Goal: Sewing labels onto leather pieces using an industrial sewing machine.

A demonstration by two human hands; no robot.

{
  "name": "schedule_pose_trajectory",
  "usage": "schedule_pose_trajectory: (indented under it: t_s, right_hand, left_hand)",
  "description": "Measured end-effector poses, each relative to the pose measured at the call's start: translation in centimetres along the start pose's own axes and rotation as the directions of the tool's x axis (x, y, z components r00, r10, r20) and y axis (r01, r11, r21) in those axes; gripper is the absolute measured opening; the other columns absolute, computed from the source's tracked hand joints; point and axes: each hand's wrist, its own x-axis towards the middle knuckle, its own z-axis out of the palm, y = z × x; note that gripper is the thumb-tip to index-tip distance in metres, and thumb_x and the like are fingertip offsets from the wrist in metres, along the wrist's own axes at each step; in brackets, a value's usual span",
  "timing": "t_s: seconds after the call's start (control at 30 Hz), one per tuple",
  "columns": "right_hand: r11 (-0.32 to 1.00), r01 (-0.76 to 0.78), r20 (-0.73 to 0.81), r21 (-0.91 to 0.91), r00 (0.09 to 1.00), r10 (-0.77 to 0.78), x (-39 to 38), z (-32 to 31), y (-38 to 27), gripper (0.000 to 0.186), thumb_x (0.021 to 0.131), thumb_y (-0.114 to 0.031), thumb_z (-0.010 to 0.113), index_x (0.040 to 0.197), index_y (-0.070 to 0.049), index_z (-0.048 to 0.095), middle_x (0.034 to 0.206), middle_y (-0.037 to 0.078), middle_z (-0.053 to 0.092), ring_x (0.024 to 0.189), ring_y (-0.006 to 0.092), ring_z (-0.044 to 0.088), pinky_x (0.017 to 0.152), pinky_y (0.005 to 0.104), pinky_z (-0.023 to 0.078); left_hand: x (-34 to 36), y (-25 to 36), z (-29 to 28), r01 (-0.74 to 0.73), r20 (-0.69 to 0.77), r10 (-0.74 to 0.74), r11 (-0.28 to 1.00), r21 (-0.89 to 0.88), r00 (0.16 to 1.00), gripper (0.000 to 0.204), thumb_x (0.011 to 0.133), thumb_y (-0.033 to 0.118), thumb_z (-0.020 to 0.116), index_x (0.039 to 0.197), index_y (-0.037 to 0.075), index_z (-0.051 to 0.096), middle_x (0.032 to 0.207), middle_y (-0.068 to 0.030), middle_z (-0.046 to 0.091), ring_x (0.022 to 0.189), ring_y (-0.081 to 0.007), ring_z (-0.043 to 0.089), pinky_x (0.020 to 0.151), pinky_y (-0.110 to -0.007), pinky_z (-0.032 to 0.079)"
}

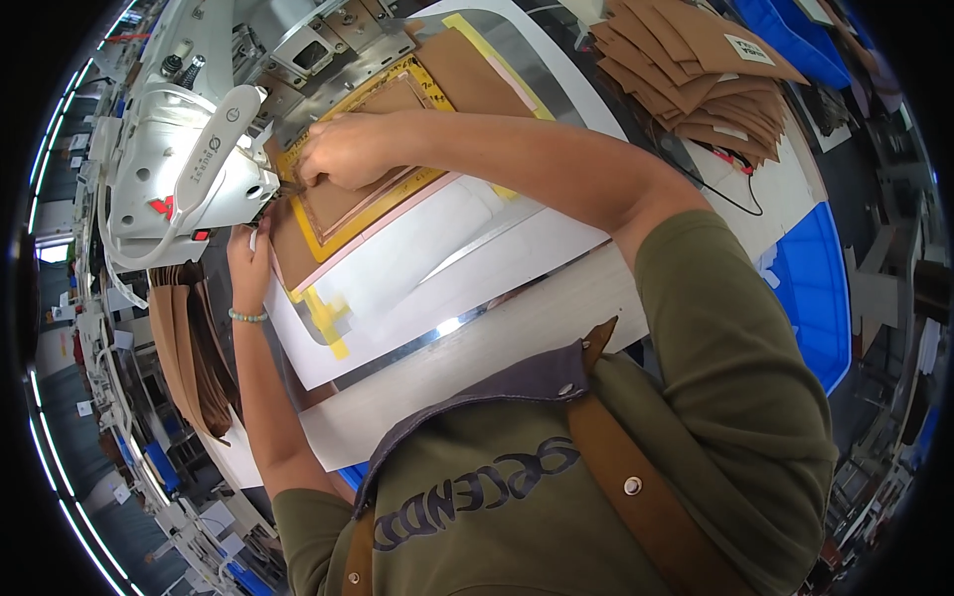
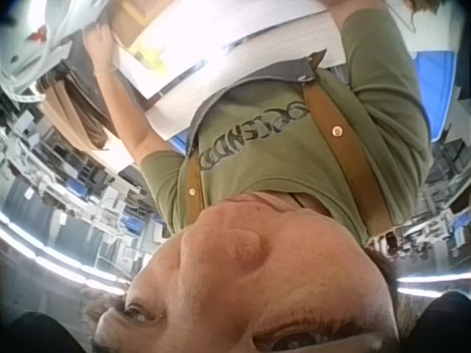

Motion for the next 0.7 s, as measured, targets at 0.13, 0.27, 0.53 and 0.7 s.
schedule_pose_trajectory:
  t_s: [0.13, 0.27, 0.53, 0.7]
  right_hand:
    - [0.996, 0.054, -0.018, 0.072, 0.998, -0.053, -0.8, -0.1, -0.2, 0.027, 0.094, -0.004, 0.063, 0.116, -0.010, 0.077, 0.130, 0.003, 0.073, 0.121, 0.0313, 0.060, 0.106, 0.0445, 0.051]
    - [0.992, 0.090, -0.001, 0.088, 0.996, -0.091, -1.2, -0.4, -1.0, 0.026, 0.094, -0.005, 0.064, 0.116, -0.010, 0.077, 0.129, 0.004, 0.073, 0.120, 0.0314, 0.060, 0.105, 0.0445, 0.052]
    - [0.996, 0.083, 0.053, -0.024, 0.995, -0.081, -3.0, -1.4, -2.2, 0.028, 0.097, -0.011, 0.067, 0.124, -0.008, 0.076, 0.135, 0.005, 0.072, 0.124, 0.0288, 0.062, 0.107, 0.0398, 0.053]
    - [0.974, -0.160, 0.087, -0.160, 0.981, 0.175, -8.5, -7.6, -2.8, 0.031, 0.100, -0.013, 0.066, 0.129, -0.007, 0.075, 0.143, 0.006, 0.070, 0.128, 0.0272, 0.062, 0.111, 0.0399, 0.051]
  left_hand:
    - [-2.9, 3.5, -1.4, -0.110, -0.038, 0.111, 0.993, 0.035, 0.993, 0.024, 0.106, 0.011, 0.064, 0.123, -0.002, 0.072, 0.137, -0.0232, 0.068, 0.128, -0.0390, 0.064, 0.108, -0.043, 0.049]
    - [-5.7, 5.3, -2.7, -0.143, -0.080, 0.150, 0.986, 0.089, 0.985, 0.026, 0.105, 0.008, 0.063, 0.128, 0.003, 0.074, 0.142, -0.0162, 0.070, 0.140, -0.0341, 0.059, 0.118, -0.045, 0.043]
    - [-6.3, 9.3, -2.8, -0.145, -0.027, 0.145, 0.989, 0.013, 0.989, 0.029, 0.105, 0.007, 0.064, 0.131, 0.004, 0.074, 0.146, -0.0118, 0.069, 0.141, -0.0315, 0.059, 0.121, -0.044, 0.042]
    - [-6.0, 11.8, -1.9, -0.198, 0.041, 0.198, 0.980, -0.023, 0.979, 0.028, 0.103, 0.005, 0.064, 0.128, 0.004, 0.074, 0.144, -0.0116, 0.070, 0.142, -0.0331, 0.059, 0.119, -0.045, 0.045]
